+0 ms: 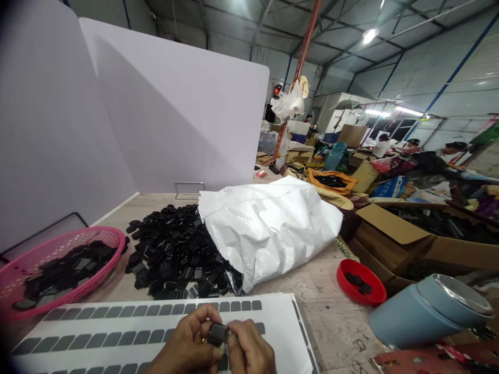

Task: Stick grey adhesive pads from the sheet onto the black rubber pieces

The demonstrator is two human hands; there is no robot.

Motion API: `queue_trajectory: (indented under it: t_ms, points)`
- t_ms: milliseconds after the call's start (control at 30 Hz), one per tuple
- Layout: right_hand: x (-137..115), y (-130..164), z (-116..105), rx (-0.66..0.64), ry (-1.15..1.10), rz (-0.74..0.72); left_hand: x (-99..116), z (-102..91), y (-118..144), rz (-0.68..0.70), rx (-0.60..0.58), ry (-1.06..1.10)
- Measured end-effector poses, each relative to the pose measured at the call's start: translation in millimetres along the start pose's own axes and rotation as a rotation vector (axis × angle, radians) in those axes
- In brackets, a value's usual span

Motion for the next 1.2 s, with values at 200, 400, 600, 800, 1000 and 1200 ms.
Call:
queue_trajectory:
  t_ms: [200, 400, 600, 800, 1000, 1200]
  points:
    - [0.6, -1.5, -1.3, -0.055, 0.029, -0.024, -3.4, -2.4, -2.9, -0.011, 0.016, 0.001]
    - [0.3, -0.6, -2.3, -0.085, 0.043, -0.026, -0.1, 0.1, -3.5, -0.041, 0.018, -0.014]
    - [10.0, 5.9, -1.8, -0.177, 0.124, -0.021, -4.7, 0.9, -5.8, -0.040, 0.007, -0.010]
    - [8.3, 7.7, -5.3, -0.184, 0.207, -0.121, -14.6, -2.1, -5.9, 0.003, -0.028, -0.009]
    - [-1.5, -0.2, -35.5, -0.402, 0.176, 0.047, 2.1, 10.5, 1.0, 0.043, -0.036, -0.232]
    - [1.9, 2.7, -70.1, -0.325, 0.204, 0.229, 2.4, 13.5, -8.4, 0.012, -0.021, -0.262]
Point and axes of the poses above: each hand's wrist, its own y-axis away from the middle knuckle, its own z-axis out of the palm, x = y × z, the point moved 1 cm from there along -y, towards the middle knuckle, and after that the axes turned 7 degrees about -x, right-handed, at the moved point
